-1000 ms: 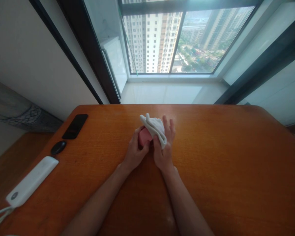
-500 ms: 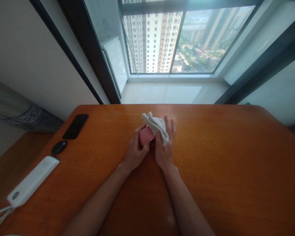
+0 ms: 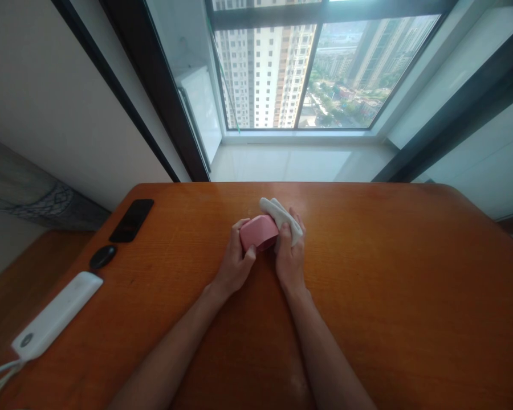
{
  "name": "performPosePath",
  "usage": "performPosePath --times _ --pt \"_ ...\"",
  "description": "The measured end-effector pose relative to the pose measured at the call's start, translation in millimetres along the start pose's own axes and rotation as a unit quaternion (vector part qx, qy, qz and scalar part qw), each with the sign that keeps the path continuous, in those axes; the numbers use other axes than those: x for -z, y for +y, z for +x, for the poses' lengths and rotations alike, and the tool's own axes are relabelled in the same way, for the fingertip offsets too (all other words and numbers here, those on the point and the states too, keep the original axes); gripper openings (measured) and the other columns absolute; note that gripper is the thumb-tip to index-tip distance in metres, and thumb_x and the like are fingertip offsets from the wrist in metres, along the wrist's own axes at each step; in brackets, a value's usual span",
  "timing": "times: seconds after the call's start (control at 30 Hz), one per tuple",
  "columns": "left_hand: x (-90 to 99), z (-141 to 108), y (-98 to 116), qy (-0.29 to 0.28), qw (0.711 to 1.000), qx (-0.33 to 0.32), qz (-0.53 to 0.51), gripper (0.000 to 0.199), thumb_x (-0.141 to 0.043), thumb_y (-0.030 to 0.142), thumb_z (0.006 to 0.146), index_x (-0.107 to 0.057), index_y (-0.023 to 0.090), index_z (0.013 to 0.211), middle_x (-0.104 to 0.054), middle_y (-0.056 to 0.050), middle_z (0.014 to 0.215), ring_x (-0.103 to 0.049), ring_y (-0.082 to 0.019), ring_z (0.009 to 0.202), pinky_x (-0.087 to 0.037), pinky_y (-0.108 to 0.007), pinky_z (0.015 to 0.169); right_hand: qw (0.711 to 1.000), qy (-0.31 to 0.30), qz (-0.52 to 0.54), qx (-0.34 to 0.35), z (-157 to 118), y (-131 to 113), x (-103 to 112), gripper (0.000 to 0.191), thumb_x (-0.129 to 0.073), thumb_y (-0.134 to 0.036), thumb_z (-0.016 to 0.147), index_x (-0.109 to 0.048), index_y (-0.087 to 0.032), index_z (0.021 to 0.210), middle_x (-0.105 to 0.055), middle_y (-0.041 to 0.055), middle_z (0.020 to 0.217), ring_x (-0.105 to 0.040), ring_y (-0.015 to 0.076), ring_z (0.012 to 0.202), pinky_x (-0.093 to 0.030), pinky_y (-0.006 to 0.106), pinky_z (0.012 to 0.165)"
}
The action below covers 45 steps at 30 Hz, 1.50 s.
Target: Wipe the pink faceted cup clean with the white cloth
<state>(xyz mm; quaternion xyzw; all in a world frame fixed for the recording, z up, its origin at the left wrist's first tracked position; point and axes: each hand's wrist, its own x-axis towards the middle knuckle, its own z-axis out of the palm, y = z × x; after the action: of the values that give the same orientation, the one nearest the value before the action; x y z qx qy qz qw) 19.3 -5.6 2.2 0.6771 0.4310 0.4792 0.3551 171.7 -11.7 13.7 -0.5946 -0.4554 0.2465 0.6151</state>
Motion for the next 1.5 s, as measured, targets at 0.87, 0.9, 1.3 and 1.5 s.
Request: performPosePath --times 0.87,0.9,1.3,1.5 --pt "4.0 -3 -7 0.064 0.997 -0.008 0.035 0.067 -0.071 0.034 0.1 -0.044 0.027 0.161 -0.057 -0.014 0.156 -0.062 -0.031 0.138 -0.052 -0.051 0.121 0.965 -0.095 -0.071 0.233 -11 -14 2 0.054 -0.046 -0.035 0.114 -0.046 -0.034 0.168 -0.053 0.0088 0.17 -0.044 0.0314 0.162 -0.04 0.062 0.131" --pt "3.2 -3 -8 0.064 0.998 0.008 0.019 0.065 -0.072 0.037 0.101 -0.045 0.027 0.16 -0.059 -0.014 0.155 -0.063 -0.03 0.136 -0.054 -0.049 0.118 0.963 -0.1 -0.071 0.24 -11 -15 2 0.054 -0.046 -0.035 0.114 -0.047 -0.034 0.168 -0.053 0.0083 0.171 -0.043 0.0315 0.163 -0.04 0.062 0.132" --pt "5.4 -4 -7 0.055 0.998 0.028 0.0 0.054 -0.072 0.048 0.104 -0.052 0.032 0.153 -0.058 -0.01 0.155 -0.064 -0.027 0.133 -0.056 -0.043 0.114 0.997 -0.063 0.044 0.018 -7 4 -6 0.058 -0.034 -0.05 0.116 -0.064 -0.021 0.156 -0.073 0.0135 0.148 -0.067 0.0336 0.14 -0.053 0.057 0.119" --pt "4.3 -2 -7 0.056 0.998 0.025 -0.022 0.054 -0.073 0.048 0.103 -0.053 0.031 0.15 -0.061 -0.01 0.15 -0.065 -0.027 0.132 -0.058 -0.043 0.112 0.987 -0.077 0.029 0.141 -11 -4 -3 0.054 -0.044 -0.043 0.114 -0.052 -0.028 0.165 -0.053 0.0099 0.171 -0.049 0.0296 0.159 -0.04 0.057 0.132"
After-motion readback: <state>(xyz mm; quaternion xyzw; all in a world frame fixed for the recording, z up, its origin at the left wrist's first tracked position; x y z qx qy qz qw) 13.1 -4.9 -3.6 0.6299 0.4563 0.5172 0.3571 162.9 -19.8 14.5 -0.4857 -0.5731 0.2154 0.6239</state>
